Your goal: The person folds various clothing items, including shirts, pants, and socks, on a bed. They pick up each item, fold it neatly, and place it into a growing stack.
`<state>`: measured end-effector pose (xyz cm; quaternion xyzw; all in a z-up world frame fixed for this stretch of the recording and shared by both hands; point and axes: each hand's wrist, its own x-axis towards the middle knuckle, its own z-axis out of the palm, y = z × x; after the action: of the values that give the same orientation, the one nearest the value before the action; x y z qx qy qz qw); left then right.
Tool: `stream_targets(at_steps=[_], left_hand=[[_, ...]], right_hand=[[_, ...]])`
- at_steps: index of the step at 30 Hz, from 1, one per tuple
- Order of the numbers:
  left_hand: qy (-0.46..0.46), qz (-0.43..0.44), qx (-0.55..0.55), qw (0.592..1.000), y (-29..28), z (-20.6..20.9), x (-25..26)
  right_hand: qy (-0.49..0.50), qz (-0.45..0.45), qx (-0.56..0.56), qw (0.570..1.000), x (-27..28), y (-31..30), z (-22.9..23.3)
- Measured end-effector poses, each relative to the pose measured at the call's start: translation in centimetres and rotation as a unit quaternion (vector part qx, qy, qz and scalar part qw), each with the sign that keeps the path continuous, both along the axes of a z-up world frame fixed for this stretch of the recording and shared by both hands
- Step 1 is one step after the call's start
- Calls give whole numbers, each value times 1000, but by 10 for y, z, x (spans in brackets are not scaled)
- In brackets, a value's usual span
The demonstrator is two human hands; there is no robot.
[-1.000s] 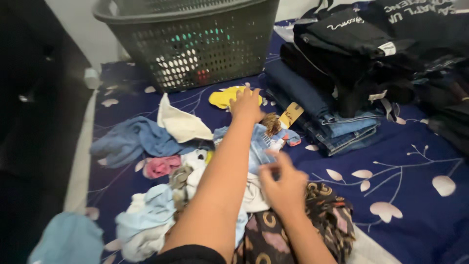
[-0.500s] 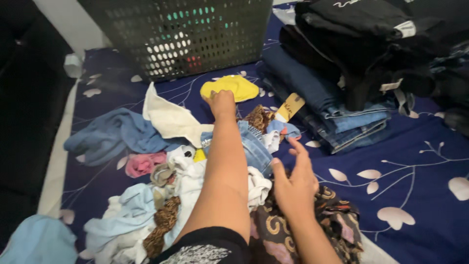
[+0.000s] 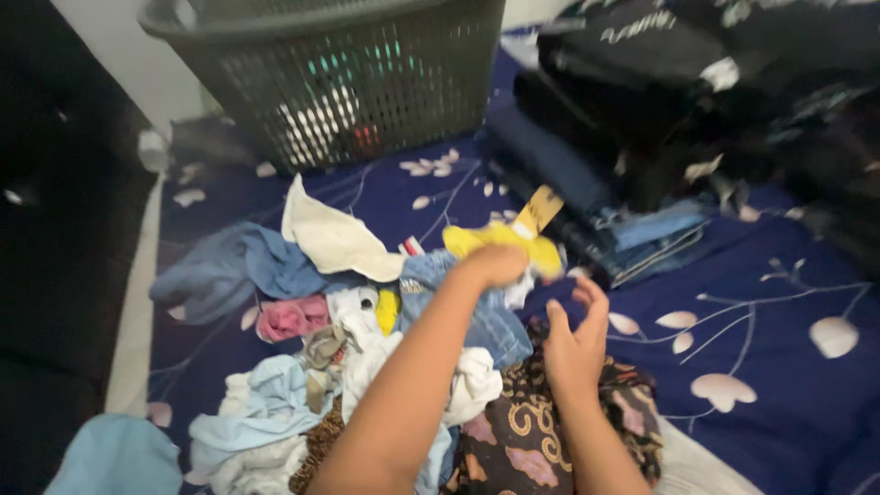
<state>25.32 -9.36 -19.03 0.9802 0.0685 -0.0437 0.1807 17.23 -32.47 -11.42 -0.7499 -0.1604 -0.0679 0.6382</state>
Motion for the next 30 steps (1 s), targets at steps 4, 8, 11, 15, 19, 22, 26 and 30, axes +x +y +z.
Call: stream_targets(at_steps=[4, 8, 11, 15, 19, 22, 26, 30], left_hand=[[36, -39, -5, 999, -35, -8, -25], [-56, 10, -35, 998, -51, 38, -53], [-173, 68, -95, 978, -84, 100, -75], [-297, 21, -265, 917, -202, 196, -79], [-100, -43, -752, 650, -371, 234, -106], [101, 9, -855, 509, -467, 234, -147], [209, 49, -683, 698, -517, 217, -200], [142, -108, -273, 945, -522, 212, -224]], right_hand=[[79, 40, 90, 992, -20, -14, 27], [-67, 63, 33, 995, -67, -60, 60], [-53, 47, -17, 997, -98, -125, 77], [-144, -4, -48, 988, -102, -232, 98], [40, 13, 112, 993, -73, -356, 125], [245, -38, 224, 942, -83, -461, 149], [341, -116, -44, 932, -128, -544, 144], [271, -97, -289, 913, -162, -573, 111]])
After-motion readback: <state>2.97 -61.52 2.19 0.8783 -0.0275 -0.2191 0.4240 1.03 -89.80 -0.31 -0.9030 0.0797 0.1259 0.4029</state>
